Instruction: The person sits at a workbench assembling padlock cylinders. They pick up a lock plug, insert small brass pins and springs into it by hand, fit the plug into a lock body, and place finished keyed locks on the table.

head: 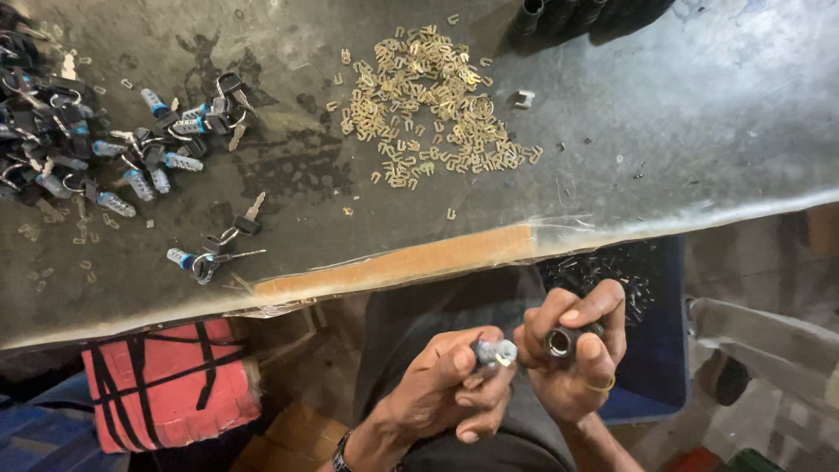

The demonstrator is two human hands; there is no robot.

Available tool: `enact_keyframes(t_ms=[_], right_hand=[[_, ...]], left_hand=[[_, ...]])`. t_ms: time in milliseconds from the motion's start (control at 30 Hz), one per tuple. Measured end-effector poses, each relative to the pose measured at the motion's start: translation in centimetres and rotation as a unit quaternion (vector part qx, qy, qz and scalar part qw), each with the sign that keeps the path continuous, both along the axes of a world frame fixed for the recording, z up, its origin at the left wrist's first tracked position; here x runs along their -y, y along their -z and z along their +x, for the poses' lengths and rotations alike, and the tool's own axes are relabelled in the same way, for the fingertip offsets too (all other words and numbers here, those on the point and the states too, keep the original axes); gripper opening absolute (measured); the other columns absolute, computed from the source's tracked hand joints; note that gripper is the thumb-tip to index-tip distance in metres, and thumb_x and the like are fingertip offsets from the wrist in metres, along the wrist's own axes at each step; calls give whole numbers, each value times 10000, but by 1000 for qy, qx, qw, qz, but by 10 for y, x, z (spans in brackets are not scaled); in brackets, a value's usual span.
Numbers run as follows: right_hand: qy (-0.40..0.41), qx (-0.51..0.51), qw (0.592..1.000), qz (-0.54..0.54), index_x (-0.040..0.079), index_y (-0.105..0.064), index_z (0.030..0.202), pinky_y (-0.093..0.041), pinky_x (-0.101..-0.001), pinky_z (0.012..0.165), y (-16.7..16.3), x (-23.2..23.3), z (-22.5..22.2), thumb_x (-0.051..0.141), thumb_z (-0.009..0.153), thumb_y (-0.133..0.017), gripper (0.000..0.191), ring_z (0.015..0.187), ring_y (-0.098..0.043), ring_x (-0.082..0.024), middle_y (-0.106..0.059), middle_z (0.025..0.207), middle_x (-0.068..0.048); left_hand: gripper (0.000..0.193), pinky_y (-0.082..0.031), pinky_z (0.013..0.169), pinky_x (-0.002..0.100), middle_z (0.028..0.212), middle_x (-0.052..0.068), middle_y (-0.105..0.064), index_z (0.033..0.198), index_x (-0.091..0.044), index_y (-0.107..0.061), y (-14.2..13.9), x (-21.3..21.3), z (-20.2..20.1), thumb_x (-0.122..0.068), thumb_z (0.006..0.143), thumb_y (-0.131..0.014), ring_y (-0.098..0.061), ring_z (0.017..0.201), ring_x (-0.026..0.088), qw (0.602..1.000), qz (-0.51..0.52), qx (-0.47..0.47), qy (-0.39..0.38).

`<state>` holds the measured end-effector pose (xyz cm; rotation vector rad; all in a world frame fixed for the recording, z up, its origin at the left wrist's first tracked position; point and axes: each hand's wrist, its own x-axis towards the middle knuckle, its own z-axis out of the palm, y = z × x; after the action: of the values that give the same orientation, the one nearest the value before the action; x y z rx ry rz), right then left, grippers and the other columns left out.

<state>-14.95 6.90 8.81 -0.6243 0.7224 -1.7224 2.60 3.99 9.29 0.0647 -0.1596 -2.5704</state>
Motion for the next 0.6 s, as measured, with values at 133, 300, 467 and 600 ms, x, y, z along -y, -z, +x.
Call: enact_keyframes(t_ms=[133, 300, 467, 600], right_hand=[[11, 29, 999, 21, 79, -421, 1037, -268, -289, 442, -3, 0, 4, 312, 1058, -598, 294, 504, -279, -108, -408, 694, -89], [61, -46, 995, 62, 70, -409, 998, -252, -287, 402, -8, 2, 11, 273, 1025, -552, 251, 469, -257, -100, -426, 647, -103], [82, -130, 984, 95, 54, -401, 987, -246, -275, 417, -12, 5, 15, 273, 1017, -536, 259, 480, -265, -90, -439, 620, -100], [82, -181, 974, 108, 42, -414, 968, -265, -263, 449, -15, 4, 18, 254, 1005, -521, 240, 506, -312, -94, -458, 646, -107]], left_hand=[[474, -414, 547, 255, 662, -4, -412, 910, -64, -468, 1, 2, 3, -485, 1106, -566, -485, 542, 109, 999, -33, 38, 6], [455, -444, 588, 270, 715, 8, -496, 942, 6, -587, -1, 6, 6, -397, 1139, -513, -493, 625, 103, 957, -196, 207, -47], [400, -398, 520, 246, 619, -20, -492, 889, -4, -620, -10, 5, 8, -312, 1125, -522, -453, 550, 54, 887, -294, 343, -90], [350, -397, 504, 276, 613, 22, -510, 861, -9, -611, -16, 4, 6, -250, 1107, -548, -483, 537, 95, 824, -359, 423, -116]])
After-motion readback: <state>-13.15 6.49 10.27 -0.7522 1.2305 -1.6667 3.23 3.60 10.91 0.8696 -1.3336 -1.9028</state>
